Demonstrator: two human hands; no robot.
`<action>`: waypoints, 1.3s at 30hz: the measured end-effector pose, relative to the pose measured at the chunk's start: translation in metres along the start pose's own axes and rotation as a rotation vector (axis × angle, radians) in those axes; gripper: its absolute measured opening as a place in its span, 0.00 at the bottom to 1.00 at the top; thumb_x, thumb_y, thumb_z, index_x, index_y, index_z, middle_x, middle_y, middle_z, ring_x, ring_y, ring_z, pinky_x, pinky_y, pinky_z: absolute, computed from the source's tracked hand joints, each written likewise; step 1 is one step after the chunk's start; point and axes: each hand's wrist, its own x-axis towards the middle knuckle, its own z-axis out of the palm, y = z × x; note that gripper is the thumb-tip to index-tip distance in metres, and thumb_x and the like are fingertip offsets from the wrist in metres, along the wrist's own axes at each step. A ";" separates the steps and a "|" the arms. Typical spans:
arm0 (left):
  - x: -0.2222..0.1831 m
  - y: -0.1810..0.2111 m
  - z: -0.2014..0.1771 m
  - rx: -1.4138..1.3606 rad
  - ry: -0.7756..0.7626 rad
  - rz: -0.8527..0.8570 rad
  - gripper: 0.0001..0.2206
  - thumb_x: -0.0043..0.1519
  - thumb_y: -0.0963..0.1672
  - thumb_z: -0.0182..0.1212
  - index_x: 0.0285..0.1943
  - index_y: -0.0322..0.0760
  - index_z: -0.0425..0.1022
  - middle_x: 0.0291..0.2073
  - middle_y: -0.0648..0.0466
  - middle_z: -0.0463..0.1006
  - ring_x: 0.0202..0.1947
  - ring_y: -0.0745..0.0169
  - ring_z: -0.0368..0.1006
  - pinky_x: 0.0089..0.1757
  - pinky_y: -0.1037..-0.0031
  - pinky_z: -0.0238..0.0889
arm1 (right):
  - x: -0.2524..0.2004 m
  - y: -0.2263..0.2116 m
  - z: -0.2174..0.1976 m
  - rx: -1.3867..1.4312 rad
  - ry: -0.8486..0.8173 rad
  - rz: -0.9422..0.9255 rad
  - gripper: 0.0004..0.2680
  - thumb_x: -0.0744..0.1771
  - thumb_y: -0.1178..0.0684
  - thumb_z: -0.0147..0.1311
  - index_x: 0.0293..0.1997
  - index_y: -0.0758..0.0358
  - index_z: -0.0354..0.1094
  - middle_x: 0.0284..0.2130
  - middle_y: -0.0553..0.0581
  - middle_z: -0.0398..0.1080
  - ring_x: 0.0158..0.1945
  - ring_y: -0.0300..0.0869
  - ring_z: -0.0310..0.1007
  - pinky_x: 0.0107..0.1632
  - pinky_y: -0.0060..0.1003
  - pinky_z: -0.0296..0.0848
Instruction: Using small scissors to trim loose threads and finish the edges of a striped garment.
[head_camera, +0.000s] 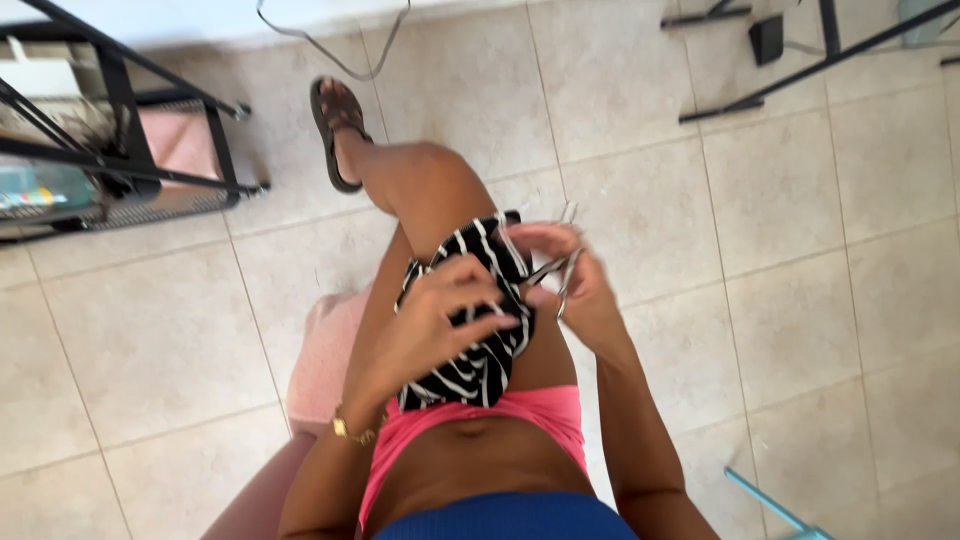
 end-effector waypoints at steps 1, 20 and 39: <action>0.001 0.005 0.001 0.009 0.004 0.010 0.08 0.60 0.42 0.77 0.41 0.32 0.83 0.38 0.45 0.79 0.37 0.42 0.77 0.40 0.59 0.72 | -0.008 0.008 -0.003 0.000 -0.005 -0.013 0.28 0.65 0.44 0.72 0.68 0.68 0.64 0.63 0.66 0.73 0.67 0.48 0.71 0.71 0.47 0.65; 0.007 0.051 -0.016 -0.233 -0.033 -0.178 0.04 0.63 0.42 0.74 0.45 0.41 0.88 0.28 0.56 0.84 0.32 0.69 0.73 0.39 0.72 0.70 | -0.057 0.021 -0.031 0.030 0.494 -0.340 0.10 0.72 0.56 0.59 0.48 0.67 0.57 0.29 0.61 0.72 0.30 0.43 0.79 0.36 0.31 0.77; -0.015 0.049 0.003 -0.325 0.072 -0.283 0.09 0.67 0.38 0.65 0.50 0.38 0.90 0.38 0.49 0.92 0.45 0.60 0.86 0.48 0.62 0.78 | -0.028 -0.039 0.016 -0.536 0.438 -0.122 0.08 0.68 0.64 0.67 0.49 0.68 0.70 0.37 0.63 0.83 0.40 0.49 0.86 0.48 0.40 0.80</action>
